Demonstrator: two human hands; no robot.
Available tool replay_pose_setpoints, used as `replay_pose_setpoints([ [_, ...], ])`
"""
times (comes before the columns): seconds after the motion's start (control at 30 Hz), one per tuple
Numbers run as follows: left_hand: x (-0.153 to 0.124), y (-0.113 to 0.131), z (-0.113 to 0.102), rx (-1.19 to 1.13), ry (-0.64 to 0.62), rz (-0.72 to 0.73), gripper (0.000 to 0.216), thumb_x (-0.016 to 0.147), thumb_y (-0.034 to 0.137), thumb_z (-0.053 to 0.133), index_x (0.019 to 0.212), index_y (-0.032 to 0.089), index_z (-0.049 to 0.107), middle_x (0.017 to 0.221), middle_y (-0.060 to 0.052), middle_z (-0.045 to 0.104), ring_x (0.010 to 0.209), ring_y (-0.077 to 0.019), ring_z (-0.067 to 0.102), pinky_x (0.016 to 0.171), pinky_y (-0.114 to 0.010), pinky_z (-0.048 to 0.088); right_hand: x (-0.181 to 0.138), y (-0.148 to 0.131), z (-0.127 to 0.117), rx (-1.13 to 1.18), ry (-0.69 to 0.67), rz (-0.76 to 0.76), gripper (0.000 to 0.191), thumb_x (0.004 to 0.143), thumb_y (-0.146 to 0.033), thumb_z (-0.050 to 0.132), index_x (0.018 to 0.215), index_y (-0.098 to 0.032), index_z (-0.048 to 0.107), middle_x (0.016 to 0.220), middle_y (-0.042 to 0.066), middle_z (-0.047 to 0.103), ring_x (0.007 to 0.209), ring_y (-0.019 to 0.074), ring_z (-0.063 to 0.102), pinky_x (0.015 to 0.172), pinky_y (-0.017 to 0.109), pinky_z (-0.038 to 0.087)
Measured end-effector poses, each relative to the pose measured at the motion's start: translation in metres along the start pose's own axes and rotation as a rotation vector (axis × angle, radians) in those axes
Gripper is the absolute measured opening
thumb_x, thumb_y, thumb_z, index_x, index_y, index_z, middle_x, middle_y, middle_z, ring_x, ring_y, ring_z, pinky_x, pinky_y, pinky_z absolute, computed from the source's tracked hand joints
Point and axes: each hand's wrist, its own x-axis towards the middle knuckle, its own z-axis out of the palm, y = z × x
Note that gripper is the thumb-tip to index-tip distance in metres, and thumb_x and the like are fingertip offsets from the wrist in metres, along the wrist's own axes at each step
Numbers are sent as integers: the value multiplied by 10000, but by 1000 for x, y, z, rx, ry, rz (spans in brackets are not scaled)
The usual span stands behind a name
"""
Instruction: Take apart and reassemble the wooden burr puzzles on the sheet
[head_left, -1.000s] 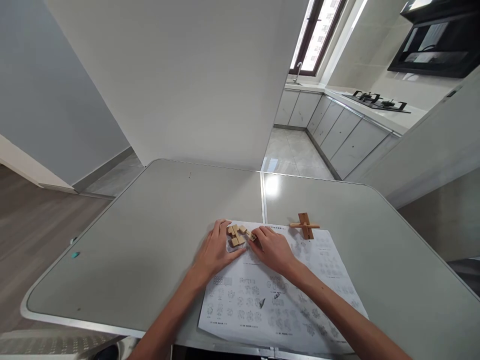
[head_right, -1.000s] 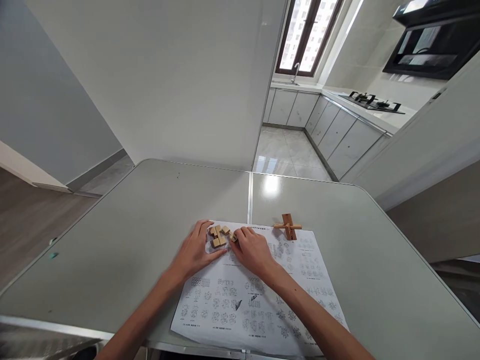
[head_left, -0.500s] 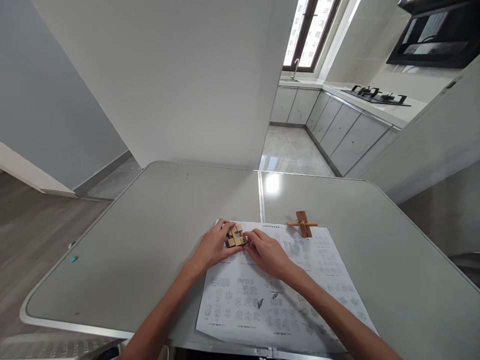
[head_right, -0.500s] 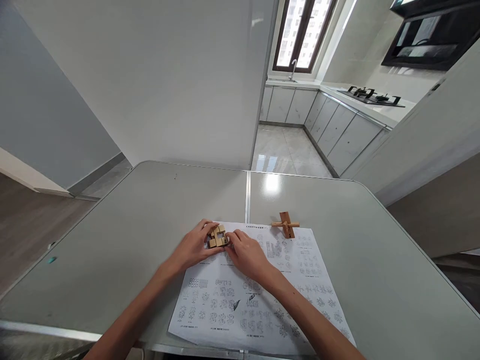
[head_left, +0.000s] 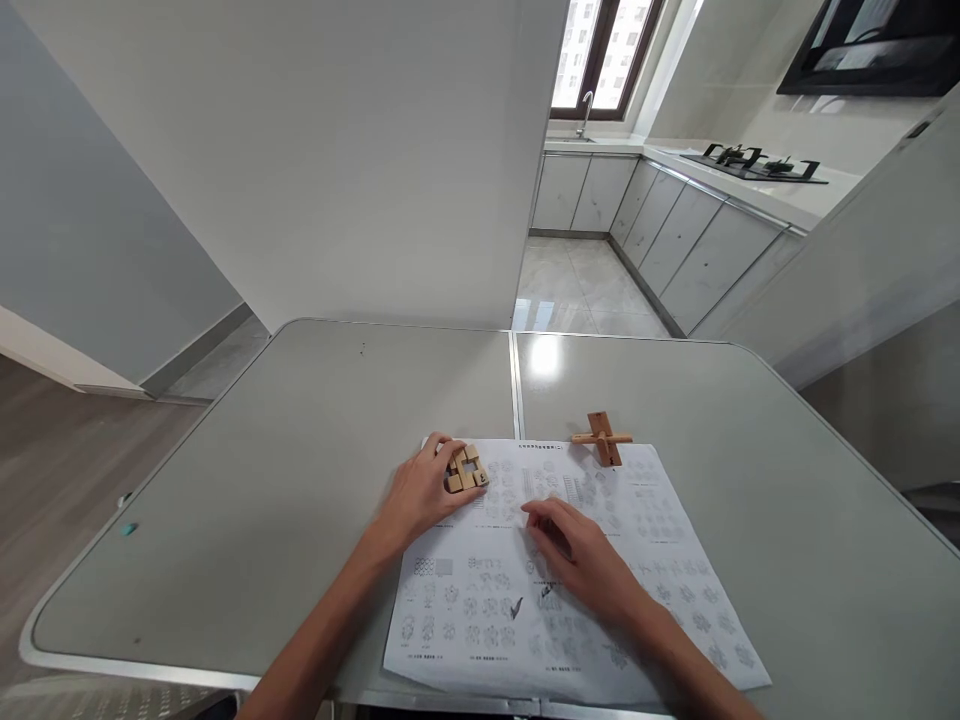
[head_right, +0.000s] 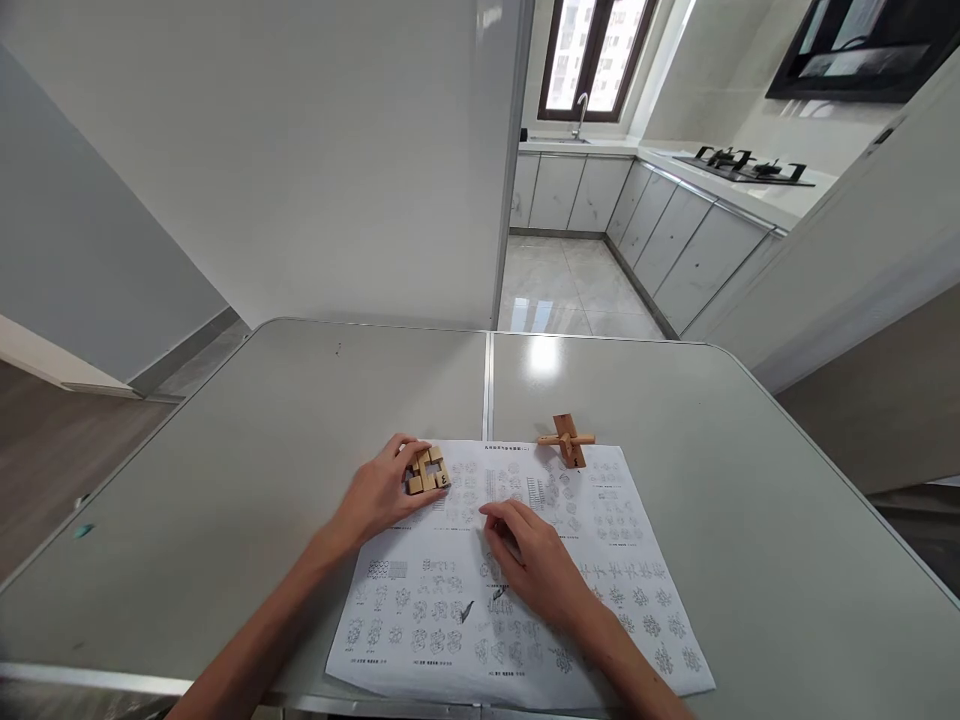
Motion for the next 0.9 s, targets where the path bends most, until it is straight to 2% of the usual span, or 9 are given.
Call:
replay_pose_setpoints([
  [0.1, 2, -4, -4, -16, -10, 13, 506, 849, 541, 759, 1277, 301, 634, 1251, -46, 650, 886, -215, 700, 684, -315, 524, -2, 4, 4, 14, 40, -6, 216, 1083, -273, 464, 1202, -258, 644, 1063, 81, 721, 924, 234, 697, 816, 380, 594],
  [0.23, 5, -15, -11, -32, -26, 15, 501, 843, 558, 752, 1263, 306, 644, 1249, -38, 650, 835, -189, 689, 671, -298, 523, -3, 7, 4, 37, 37, 5, 214, 1090, -285, 462, 1186, -255, 651, 1090, 90, 724, 960, 240, 700, 837, 377, 586],
  [0.33, 5, -23, -13, -37, -42, 20, 515, 843, 583, 747, 1254, 292, 636, 1269, -43, 640, 871, -198, 693, 699, -304, 532, -3, 9, 3, 49, 41, 18, 211, 1090, -292, 467, 1174, -256, 658, 1084, 81, 725, 939, 230, 701, 815, 357, 584],
  [0.53, 5, -25, -10, -49, -21, -9, 713, 773, 629, 805, 1357, 286, 585, 1335, -77, 600, 938, -237, 699, 717, -329, 549, -4, 8, 4, 71, 33, 33, 227, 1091, -318, 467, 1172, -260, 671, 1097, 85, 737, 952, 238, 713, 816, 364, 597],
  [0.67, 9, -22, -11, -18, -27, -21, 811, 709, 677, 839, 1377, 292, 585, 1326, -85, 596, 926, -255, 710, 700, -342, 536, -4, 8, 0, 74, 16, 52, 243, 1092, -348, 466, 1163, -254, 678, 1084, 89, 746, 888, 233, 711, 749, 357, 602],
  [0.77, 9, -19, -14, 29, 45, -27, 845, 680, 740, 834, 1352, 284, 603, 1334, -90, 590, 857, -241, 704, 660, -336, 513, -5, 9, -15, 57, 13, 49, 253, 1091, -385, 478, 1166, -260, 685, 1073, 91, 753, 858, 235, 713, 715, 354, 600],
  [0.83, 7, -16, -18, 61, 161, -19, 752, 732, 749, 795, 1290, 271, 635, 1313, -88, 598, 770, -195, 667, 641, -320, 492, -6, 11, -31, 29, 116, 74, 253, 1080, -416, 513, 1165, -254, 688, 1031, 87, 756, 850, 237, 721, 724, 353, 598],
  [0.9, 4, -11, -21, 63, 299, 1, 576, 839, 696, 728, 1195, 248, 667, 1240, -83, 620, 690, -147, 599, 630, -298, 470, -5, 14, -50, -7, 264, 116, 257, 1060, -449, 549, 1140, -247, 688, 920, 60, 747, 743, 217, 704, 707, 347, 588],
])
